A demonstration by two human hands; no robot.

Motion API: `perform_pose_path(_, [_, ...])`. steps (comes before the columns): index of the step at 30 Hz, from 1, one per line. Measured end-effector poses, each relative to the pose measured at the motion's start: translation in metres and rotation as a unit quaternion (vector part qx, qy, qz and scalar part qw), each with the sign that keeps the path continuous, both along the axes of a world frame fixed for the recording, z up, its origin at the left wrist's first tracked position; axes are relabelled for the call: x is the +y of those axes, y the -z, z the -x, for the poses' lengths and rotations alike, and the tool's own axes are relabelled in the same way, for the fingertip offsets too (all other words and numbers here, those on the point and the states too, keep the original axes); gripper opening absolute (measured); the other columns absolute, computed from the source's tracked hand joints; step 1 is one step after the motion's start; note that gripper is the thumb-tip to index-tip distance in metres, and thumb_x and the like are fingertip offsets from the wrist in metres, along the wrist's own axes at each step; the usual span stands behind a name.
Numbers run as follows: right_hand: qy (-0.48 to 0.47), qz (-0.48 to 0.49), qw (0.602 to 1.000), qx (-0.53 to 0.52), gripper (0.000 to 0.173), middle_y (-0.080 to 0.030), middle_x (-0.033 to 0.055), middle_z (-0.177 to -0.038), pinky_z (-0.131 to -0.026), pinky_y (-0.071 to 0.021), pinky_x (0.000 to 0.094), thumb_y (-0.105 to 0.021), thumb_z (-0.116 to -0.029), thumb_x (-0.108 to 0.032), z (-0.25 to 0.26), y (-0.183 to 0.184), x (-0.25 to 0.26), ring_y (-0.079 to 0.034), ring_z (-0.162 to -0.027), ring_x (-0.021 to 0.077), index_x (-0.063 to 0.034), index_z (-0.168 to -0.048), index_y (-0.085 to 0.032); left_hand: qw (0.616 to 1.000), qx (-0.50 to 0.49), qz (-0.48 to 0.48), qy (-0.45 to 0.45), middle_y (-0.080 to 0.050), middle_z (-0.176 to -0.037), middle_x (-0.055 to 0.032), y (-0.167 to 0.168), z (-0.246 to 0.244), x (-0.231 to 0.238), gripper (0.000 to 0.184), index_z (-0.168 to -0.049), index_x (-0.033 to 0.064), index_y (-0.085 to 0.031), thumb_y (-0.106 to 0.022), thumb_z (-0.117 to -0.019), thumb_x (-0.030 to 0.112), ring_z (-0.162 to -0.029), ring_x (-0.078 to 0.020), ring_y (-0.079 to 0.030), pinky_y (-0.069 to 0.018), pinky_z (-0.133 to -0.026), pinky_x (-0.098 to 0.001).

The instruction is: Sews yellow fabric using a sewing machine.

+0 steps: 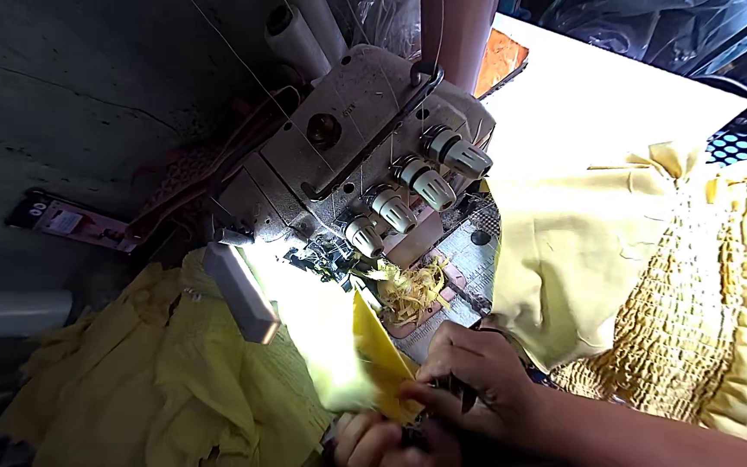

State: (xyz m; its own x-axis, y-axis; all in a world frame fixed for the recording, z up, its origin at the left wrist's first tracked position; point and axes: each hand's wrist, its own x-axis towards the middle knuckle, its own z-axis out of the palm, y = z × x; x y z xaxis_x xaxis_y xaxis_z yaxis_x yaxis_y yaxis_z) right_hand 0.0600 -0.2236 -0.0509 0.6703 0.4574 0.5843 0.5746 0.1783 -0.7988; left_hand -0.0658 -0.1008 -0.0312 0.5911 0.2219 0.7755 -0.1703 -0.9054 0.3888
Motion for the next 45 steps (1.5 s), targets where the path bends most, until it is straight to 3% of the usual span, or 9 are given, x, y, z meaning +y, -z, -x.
perform_pose_path(4, [0.002, 0.007, 0.999, -0.038, 0.020, -0.055, 0.0033, -0.080, -0.055, -0.0405, 0.0156, -0.068, -0.0969, -0.029, 0.008, -0.004, 0.011, -0.052, -0.067, 0.0077, -0.0118, -0.088, -0.061, 0.993, -0.022, 0.119, 0.004, -0.055, -0.117, 0.0162, 0.031, -0.030, -0.009, 0.033, -0.125, 0.0280, -0.050, -0.064, -0.0976, 0.040, -0.112, 0.0054, -0.053, -0.0423, -0.095, -0.0133])
perform_pose_path(9, [-0.022, -0.002, 1.000, 0.013, 0.028, -0.056, 0.0029, -0.083, -0.061, -0.0425, 0.0097, -0.069, -0.0978, -0.035, 0.005, -0.004, 0.007, -0.054, -0.073, 0.0017, -0.0097, -0.089, -0.063, 0.987, 0.012, 0.154, 0.032, -0.061, -0.103, 0.0167, 0.029, -0.020, -0.001, 0.006, -0.104, 0.0267, -0.061, -0.061, -0.1014, 0.032, -0.107, 0.0027, -0.057, -0.0449, -0.096, -0.0155])
perform_pose_path(19, [-0.190, 0.035, 0.858, 0.477, 0.014, -0.059, -0.0162, -0.076, -0.056, -0.0432, 0.0097, -0.069, -0.0973, -0.029, -0.007, -0.005, 0.001, -0.051, -0.061, -0.0093, -0.0150, -0.099, -0.069, 0.998, 0.064, -0.014, -0.019, -0.059, -0.094, 0.0128, 0.029, -0.013, 0.003, 0.006, -0.096, 0.0260, -0.065, -0.061, -0.0993, 0.023, -0.102, -0.0019, -0.053, -0.0376, -0.098, -0.0188])
perform_pose_path(22, [-0.235, 0.053, 0.822, 0.515, 0.012, -0.059, -0.0158, -0.065, -0.049, -0.0413, 0.0109, -0.075, -0.0912, -0.019, -0.015, -0.004, 0.002, -0.049, -0.052, -0.0075, -0.0195, -0.082, -0.067, 0.997, 0.070, -0.003, -0.023, -0.057, -0.108, 0.0119, 0.028, -0.010, 0.008, 0.009, -0.104, 0.0276, -0.063, -0.059, -0.1002, 0.034, -0.112, -0.0024, -0.051, -0.0364, -0.102, -0.0215])
perform_pose_path(24, [-0.260, 0.058, 0.811, 0.521, 0.012, -0.061, -0.0153, -0.065, -0.048, -0.0413, 0.0115, -0.077, -0.0897, -0.016, -0.018, -0.002, 0.003, -0.050, -0.051, -0.0070, -0.0196, -0.082, -0.068, 0.996, 0.081, 0.022, -0.030, -0.049, -0.132, 0.0115, 0.027, -0.012, 0.021, 0.032, -0.128, 0.0272, -0.053, -0.056, -0.0984, 0.039, -0.132, -0.0012, -0.042, -0.0330, -0.112, -0.0227])
perform_pose_path(26, [-0.264, 0.065, 0.814, 0.513, 0.011, -0.062, -0.0148, -0.066, -0.049, -0.0423, 0.0120, -0.078, -0.0892, -0.015, -0.017, 0.005, 0.006, -0.051, -0.051, -0.0066, -0.0179, -0.084, -0.069, 0.995, 0.075, 0.034, -0.051, -0.047, -0.136, 0.0094, 0.027, -0.022, 0.036, 0.051, -0.138, 0.0259, -0.046, -0.060, -0.0922, 0.041, -0.132, -0.0009, -0.042, -0.0340, -0.111, -0.0204])
perform_pose_path(32, [-0.142, 0.099, 0.925, 0.339, 0.019, -0.062, -0.0085, -0.073, -0.060, -0.0413, 0.0084, -0.075, -0.0912, -0.024, -0.018, 0.023, 0.016, -0.050, -0.063, -0.0105, -0.0049, -0.088, -0.071, 0.987, 0.114, 0.004, -0.110, -0.055, -0.109, -0.0034, 0.011, -0.034, 0.062, 0.039, -0.111, 0.0149, -0.065, -0.074, -0.0856, 0.043, -0.110, -0.0131, -0.049, -0.0334, -0.100, -0.0273])
perform_pose_path(37, [-0.187, 0.124, 0.896, 0.383, 0.030, -0.061, -0.0141, -0.070, -0.052, -0.0408, 0.0097, -0.078, -0.0888, -0.033, -0.029, 0.003, 0.019, -0.046, -0.053, -0.0102, -0.0090, -0.106, -0.072, 0.970, 0.197, -0.085, -0.114, -0.050, -0.127, -0.0160, 0.009, -0.019, 0.067, 0.076, -0.138, 0.0136, -0.050, -0.078, -0.0791, 0.051, -0.121, -0.0287, -0.046, -0.0321, -0.106, -0.0365])
perform_pose_path(45, [-0.157, 0.050, 0.891, 0.423, 0.010, -0.067, -0.0111, -0.072, -0.049, -0.0458, 0.0109, -0.069, -0.0970, -0.020, -0.012, -0.008, 0.025, -0.060, -0.055, -0.0058, -0.0138, -0.093, -0.062, 0.993, 0.113, 0.023, -0.022, -0.060, -0.113, 0.0031, 0.006, -0.026, 0.087, 0.028, -0.113, 0.0207, -0.070, -0.048, -0.1045, 0.036, -0.114, -0.0079, -0.051, -0.0352, -0.103, -0.0225])
